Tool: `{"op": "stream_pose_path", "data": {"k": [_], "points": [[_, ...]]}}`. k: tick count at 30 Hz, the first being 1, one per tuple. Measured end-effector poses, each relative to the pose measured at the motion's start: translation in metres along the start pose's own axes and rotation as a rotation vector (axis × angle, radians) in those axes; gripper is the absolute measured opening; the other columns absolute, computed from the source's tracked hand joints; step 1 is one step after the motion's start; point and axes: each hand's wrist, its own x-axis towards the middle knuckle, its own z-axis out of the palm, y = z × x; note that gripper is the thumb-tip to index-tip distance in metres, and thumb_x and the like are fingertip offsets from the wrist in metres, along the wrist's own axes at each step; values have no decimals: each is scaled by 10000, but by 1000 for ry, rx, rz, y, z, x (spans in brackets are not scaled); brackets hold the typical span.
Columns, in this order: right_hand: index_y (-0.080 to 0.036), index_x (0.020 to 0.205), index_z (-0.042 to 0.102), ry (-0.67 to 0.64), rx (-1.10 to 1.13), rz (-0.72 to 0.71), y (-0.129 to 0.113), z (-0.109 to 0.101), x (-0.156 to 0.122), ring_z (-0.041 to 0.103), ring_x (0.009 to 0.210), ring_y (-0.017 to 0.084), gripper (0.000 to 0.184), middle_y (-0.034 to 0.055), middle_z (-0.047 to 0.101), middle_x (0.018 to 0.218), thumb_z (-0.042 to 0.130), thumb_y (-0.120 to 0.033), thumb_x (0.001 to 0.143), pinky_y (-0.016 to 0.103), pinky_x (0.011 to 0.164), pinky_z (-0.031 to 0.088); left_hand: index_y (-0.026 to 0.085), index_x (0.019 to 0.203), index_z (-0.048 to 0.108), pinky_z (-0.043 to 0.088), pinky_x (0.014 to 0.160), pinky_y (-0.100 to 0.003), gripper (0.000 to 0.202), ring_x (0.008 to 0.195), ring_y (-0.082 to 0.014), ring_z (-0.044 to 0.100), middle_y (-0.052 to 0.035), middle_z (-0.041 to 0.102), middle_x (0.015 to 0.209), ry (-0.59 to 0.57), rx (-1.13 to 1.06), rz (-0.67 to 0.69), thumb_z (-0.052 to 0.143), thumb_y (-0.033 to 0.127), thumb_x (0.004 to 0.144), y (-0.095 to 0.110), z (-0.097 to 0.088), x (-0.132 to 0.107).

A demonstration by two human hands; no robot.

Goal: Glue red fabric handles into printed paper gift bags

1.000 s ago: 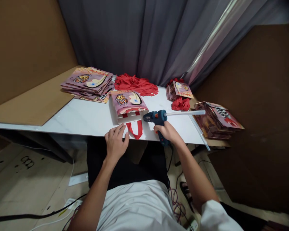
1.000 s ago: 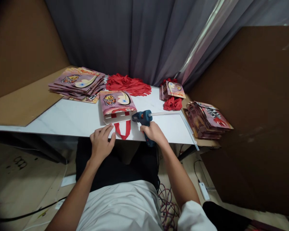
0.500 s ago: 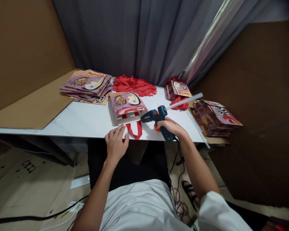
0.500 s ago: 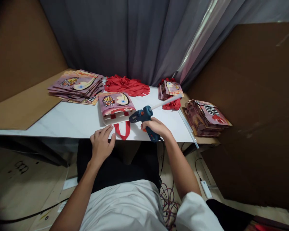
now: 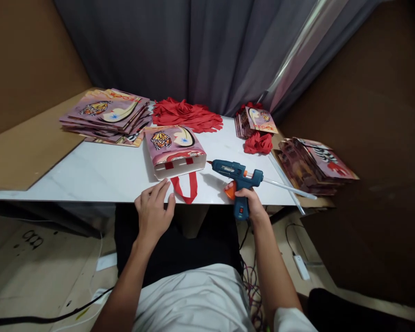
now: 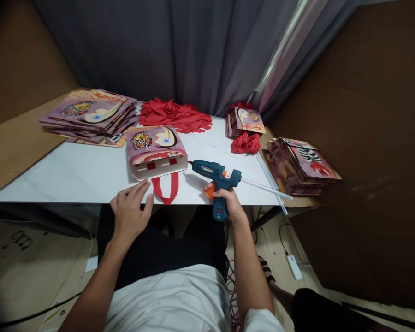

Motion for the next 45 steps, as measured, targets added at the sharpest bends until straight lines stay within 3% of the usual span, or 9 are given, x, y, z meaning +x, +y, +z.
{"op": "stream_pose_path", "data": {"k": [5, 9, 17, 22, 25, 28, 30, 35, 45], "points": [[-214, 945, 771, 126, 175, -21, 0, -1, 2, 758, 1044, 295, 295, 59, 774, 1002, 778, -323, 671, 433, 1113, 569, 204, 1446, 714, 415, 1070, -547, 422, 1282, -356, 637, -114, 731, 1523, 3, 8, 14, 491, 378, 1132, -2, 0, 0], [-196, 961, 772, 329, 259, -29, -1, -3, 20, 801, 953, 269, 328, 44, 787, 945, 854, -362, 690, 341, 863, 660, 198, 1438, 724, 411, 1066, -543, 418, 1269, -356, 641, -121, 736, 1514, 11, 5, 12, 499, 368, 1128, -2, 0, 1], [-146, 960, 774, 546, 158, 67, -17, -11, 70, 752, 661, 173, 281, 55, 794, 805, 849, -407, 889, 234, 547, 618, 182, 1427, 737, 416, 1047, -550, 418, 1242, -363, 646, -131, 736, 1513, 18, 11, 24, 507, 363, 1129, -3, 1, 1], [-159, 1023, 744, 491, 150, 122, -21, -14, 66, 807, 791, 233, 239, 74, 818, 851, 781, -374, 924, 314, 680, 673, 203, 1444, 729, 425, 1059, -567, 422, 1259, -371, 641, -130, 726, 1528, 1, -5, 7, 503, 362, 1125, -2, -1, 0], [-157, 933, 763, 505, -175, 89, -23, -25, 57, 793, 819, 260, 249, 100, 824, 876, 777, -403, 895, 305, 660, 605, 198, 1447, 727, 430, 1058, -560, 424, 1263, -368, 641, -130, 726, 1527, -2, -10, 16, 505, 362, 1125, -2, -1, 0], [-164, 797, 756, 534, -604, 47, -23, -38, 49, 754, 804, 269, 372, 113, 814, 845, 761, -526, 883, 320, 678, 524, 188, 1460, 718, 433, 1058, -553, 435, 1271, -366, 637, -132, 722, 1533, -4, -9, 24, 499, 366, 1129, -3, -1, 0], [-169, 777, 758, 534, -741, 25, -20, -43, 46, 739, 797, 275, 459, 120, 808, 827, 700, -608, 898, 339, 705, 493, 183, 1467, 714, 434, 1059, -553, 442, 1277, -367, 634, -135, 719, 1537, -3, -7, 23, 492, 369, 1132, -3, 0, -1], [-183, 765, 739, 585, -764, -93, -11, -42, 45, 725, 812, 289, 572, 137, 806, 838, 619, -733, 862, 363, 751, 471, 187, 1471, 712, 432, 1080, -562, 445, 1294, -369, 627, -131, 717, 1541, -4, -10, 16, 488, 370, 1133, -3, 0, -1], [-207, 774, 694, 637, -871, -106, -14, -35, 42, 701, 790, 296, 495, 134, 781, 809, 594, -678, 890, 384, 763, 464, 224, 1495, 705, 437, 1109, -569, 460, 1328, -364, 617, -115, 702, 1564, -44, -46, -15, 490, 392, 1125, -2, -4, 0]]}}
